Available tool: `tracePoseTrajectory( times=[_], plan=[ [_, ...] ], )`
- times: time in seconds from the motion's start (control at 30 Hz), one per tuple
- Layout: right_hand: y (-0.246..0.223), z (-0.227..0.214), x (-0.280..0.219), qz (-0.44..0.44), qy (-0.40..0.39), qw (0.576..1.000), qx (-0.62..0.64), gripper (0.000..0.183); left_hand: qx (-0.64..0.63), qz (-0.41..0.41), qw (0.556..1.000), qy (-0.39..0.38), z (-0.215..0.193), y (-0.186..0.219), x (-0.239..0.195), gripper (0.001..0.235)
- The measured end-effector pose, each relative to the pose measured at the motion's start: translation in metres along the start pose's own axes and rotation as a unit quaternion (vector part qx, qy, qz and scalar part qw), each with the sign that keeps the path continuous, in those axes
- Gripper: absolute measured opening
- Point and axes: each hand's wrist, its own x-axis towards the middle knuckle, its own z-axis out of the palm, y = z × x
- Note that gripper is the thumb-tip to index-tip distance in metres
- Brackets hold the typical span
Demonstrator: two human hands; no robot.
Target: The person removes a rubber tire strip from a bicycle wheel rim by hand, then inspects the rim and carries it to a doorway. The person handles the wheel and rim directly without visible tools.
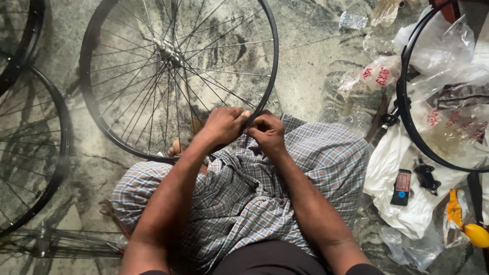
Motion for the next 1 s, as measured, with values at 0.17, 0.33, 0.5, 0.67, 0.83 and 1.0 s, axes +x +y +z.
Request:
tracePoseTrajectory(
  times=[0.17,0.33,0.5,0.67,0.83,1.0],
  plan=[
    [0.001,-0.003,0.002,0.014,-0.032,0.999,0.033,0.014,-0.109,-0.014,0.994,-0.022,0.007,-0.009,0.001,0.024],
    [0.019,-0.004,-0.006,0.036,-0.071,0.996,0.051,0.009,0.015,-0.003,1.0,0.015,0.022,-0.011,0.001,0.035],
    [0.057,-0.039,0.018,0.122,0.06,0.99,-0.038,0.017,0.011,0.001,1.0,0.007,0.016,-0.028,-0.014,0.03],
    [0.095,-0.05,0.038,0.09,0.12,0.952,-0.267,0.031,0.063,0.017,0.982,0.178,0.026,-0.017,-0.032,0.036],
    [0.116,-0.026,0.04,0.044,0.094,0.928,-0.357,0.038,0.117,0.022,0.988,0.095,0.012,-0.007,-0.032,0.017],
    [0.129,-0.022,0.053,-0.038,0.101,0.93,-0.35,0.045,0.16,-0.014,0.987,0.025,-0.004,0.0,-0.033,0.018]
  ],
)
